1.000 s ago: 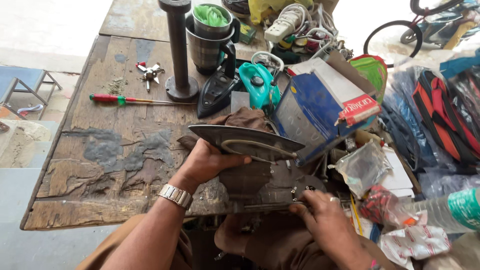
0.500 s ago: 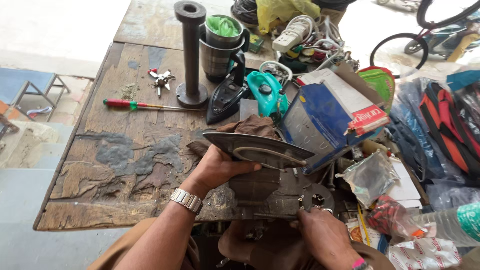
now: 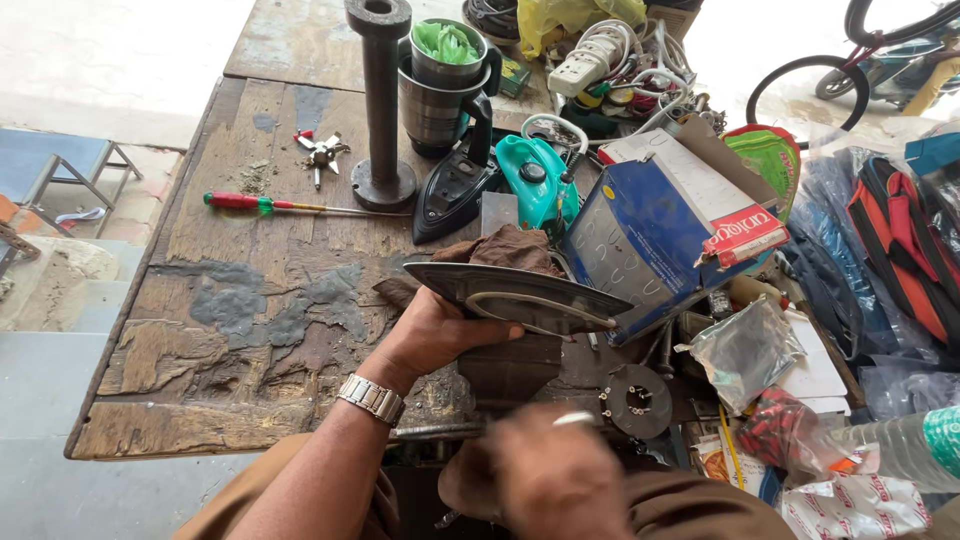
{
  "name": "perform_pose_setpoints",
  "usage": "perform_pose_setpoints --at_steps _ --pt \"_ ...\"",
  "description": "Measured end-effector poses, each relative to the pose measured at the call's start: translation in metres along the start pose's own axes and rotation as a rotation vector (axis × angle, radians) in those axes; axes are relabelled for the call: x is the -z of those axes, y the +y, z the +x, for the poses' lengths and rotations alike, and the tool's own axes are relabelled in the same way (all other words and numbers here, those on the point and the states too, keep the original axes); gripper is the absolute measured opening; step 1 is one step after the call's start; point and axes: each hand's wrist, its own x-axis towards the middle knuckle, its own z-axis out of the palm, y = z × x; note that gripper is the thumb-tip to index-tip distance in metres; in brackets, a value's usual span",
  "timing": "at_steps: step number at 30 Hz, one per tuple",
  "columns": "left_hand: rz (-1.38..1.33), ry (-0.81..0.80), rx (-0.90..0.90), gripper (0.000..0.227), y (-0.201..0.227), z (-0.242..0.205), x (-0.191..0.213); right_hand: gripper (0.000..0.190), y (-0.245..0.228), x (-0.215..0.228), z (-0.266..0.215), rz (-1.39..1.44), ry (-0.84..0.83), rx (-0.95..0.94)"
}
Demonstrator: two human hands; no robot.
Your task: The person disassembles the base of a clothing iron by hand, removes the internal heating plate, and uses a cloth to wipe the heating plate before placing it back into the base.
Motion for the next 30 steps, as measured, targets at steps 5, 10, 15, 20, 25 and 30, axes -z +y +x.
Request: perform_pose_setpoints --at_steps 5,10,15,20,25,30 --pt "0.132 -0.021 -0.027 0.038 0.005 0.000 0.001 0.043 -0.052 -0.049 0.030 -0.002 0.131 0.418" --pt "0.119 -0.052 0.019 0.040 0.003 0.004 0.007 0.027 -0.058 -0.096 0.035 0.080 -0.024 0.244" --pt "0.179 -0.077 -0.013 0.036 0.004 0.004 0.012 0.014 -0.061 -0.082 0.046 0.355 -0.174 0.130" --pt "0.226 -0.096 0.034 0.037 0.009 0.005 0.012 0.026 -0.067 -0.035 0.066 0.641 -0.345 0.015" --pt "0.197 -0.098 0.020 0.032 0.004 0.003 0.012 0.027 -0.077 -0.026 0.079 0.713 -0.274 -0.139" --pt "0.131 -0.091 0.061 0.029 0.001 0.005 0.013 0.025 -0.063 -0.026 0.073 0.818 -0.219 -0.251"
